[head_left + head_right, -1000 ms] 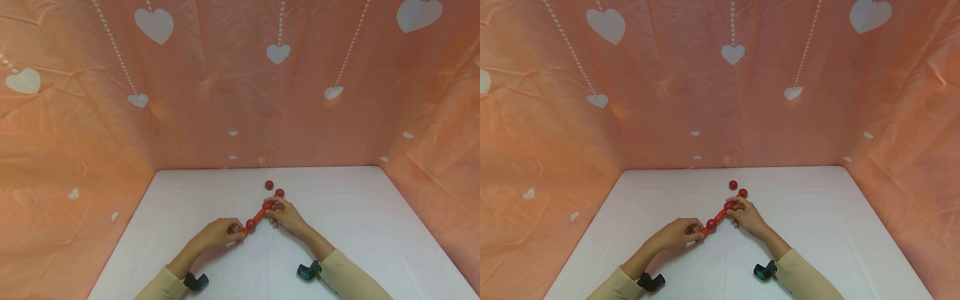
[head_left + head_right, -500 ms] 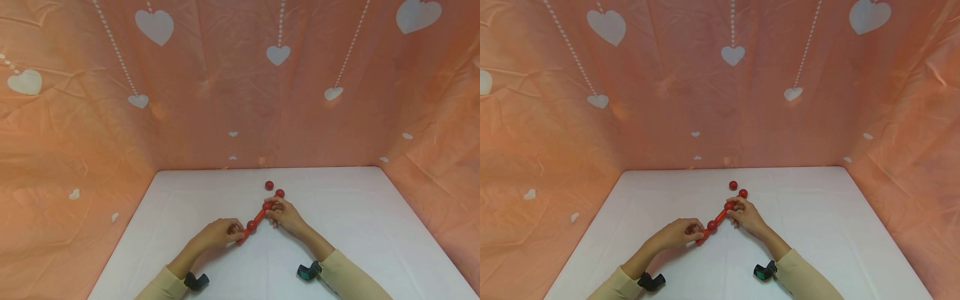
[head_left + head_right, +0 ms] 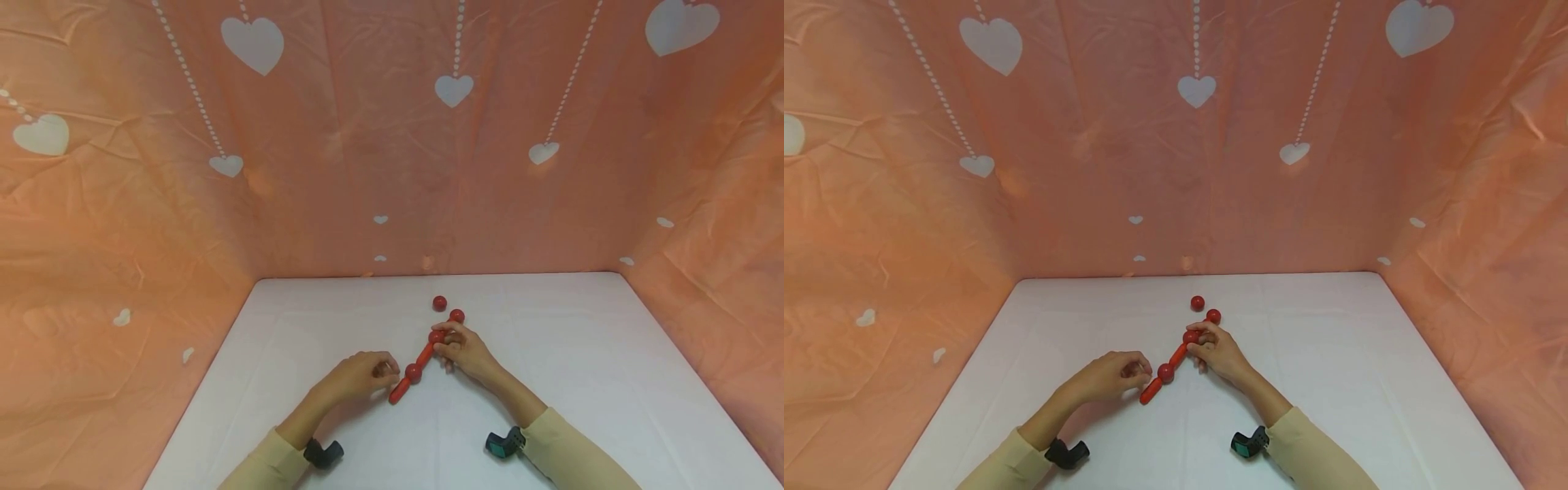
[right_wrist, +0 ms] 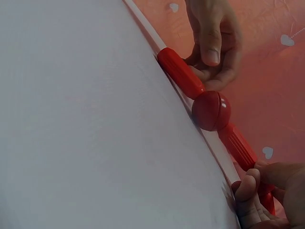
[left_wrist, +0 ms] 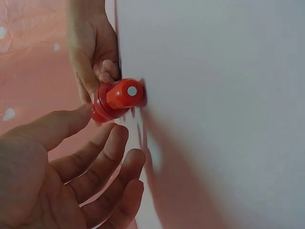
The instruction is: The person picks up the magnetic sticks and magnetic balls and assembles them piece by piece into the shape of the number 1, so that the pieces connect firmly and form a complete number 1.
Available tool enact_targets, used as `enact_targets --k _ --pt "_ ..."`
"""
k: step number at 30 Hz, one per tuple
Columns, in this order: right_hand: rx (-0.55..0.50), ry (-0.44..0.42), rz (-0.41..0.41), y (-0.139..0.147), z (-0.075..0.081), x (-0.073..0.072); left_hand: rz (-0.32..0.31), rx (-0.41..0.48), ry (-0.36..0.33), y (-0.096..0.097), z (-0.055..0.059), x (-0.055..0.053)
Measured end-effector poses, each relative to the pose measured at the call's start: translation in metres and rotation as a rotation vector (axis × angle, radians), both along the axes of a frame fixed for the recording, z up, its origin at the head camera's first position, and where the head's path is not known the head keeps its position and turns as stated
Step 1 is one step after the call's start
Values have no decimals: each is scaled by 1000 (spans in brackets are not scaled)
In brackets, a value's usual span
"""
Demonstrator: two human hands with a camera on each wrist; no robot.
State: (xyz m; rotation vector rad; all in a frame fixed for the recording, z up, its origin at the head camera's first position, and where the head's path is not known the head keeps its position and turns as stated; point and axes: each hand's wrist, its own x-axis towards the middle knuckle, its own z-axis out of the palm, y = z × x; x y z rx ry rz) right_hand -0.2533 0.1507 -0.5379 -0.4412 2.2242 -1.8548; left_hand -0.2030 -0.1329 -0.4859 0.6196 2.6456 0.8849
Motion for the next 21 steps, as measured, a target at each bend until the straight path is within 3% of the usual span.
enact_targets --k 10,21 --pt "-10 -3 5 2 0 0 23 -15 13 10 11 -15" --pt "-17 -11 12 1 1 0 22 3 70 20 14 -44"
